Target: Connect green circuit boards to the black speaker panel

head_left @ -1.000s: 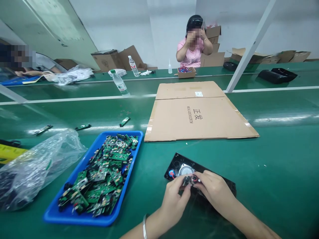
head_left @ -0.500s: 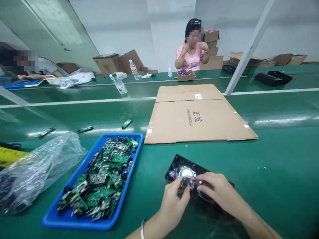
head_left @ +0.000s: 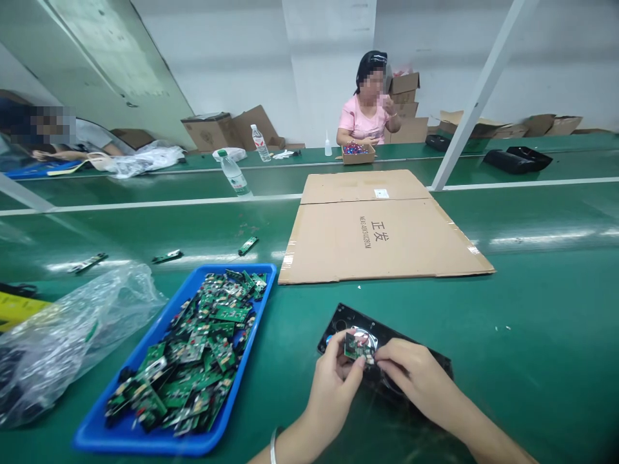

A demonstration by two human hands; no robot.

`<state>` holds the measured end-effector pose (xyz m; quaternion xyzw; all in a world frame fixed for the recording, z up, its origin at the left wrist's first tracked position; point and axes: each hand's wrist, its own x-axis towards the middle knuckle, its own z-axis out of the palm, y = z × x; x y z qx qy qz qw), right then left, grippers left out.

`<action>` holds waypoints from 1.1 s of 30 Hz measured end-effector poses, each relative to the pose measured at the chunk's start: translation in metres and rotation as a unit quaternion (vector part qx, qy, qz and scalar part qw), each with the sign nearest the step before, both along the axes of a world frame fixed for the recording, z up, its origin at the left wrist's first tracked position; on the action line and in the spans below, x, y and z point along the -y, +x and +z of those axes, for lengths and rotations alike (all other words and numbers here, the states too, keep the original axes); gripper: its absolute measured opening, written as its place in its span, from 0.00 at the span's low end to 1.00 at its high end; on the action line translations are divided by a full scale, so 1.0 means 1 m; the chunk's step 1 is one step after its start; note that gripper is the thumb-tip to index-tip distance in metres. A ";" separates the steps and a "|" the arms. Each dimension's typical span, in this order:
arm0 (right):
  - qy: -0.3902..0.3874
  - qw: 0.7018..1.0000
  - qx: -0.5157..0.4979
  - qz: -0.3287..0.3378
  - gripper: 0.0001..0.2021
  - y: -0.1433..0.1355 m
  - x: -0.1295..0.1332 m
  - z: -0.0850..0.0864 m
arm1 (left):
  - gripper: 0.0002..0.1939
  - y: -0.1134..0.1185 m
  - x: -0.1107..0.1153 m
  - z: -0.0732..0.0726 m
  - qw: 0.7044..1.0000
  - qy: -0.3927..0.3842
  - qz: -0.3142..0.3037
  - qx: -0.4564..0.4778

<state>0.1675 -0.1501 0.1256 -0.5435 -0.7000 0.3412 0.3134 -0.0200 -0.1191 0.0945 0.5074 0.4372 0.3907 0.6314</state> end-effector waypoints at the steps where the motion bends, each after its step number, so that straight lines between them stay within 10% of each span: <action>1: 0.028 1.000 0.007 -0.008 0.11 -0.002 0.000 -0.003 | 0.18 0.000 0.000 0.000 1.000 0.003 0.000 -0.003; 13: 0.309 0.930 0.200 0.006 0.16 -0.007 -0.004 -0.016 | 0.14 -0.001 -0.003 -0.006 0.999 0.032 -0.012 -0.014; 33: 0.305 0.934 0.187 -0.011 0.18 -0.011 -0.001 -0.020 | 0.12 0.004 0.014 -0.011 0.984 0.161 0.038 -0.072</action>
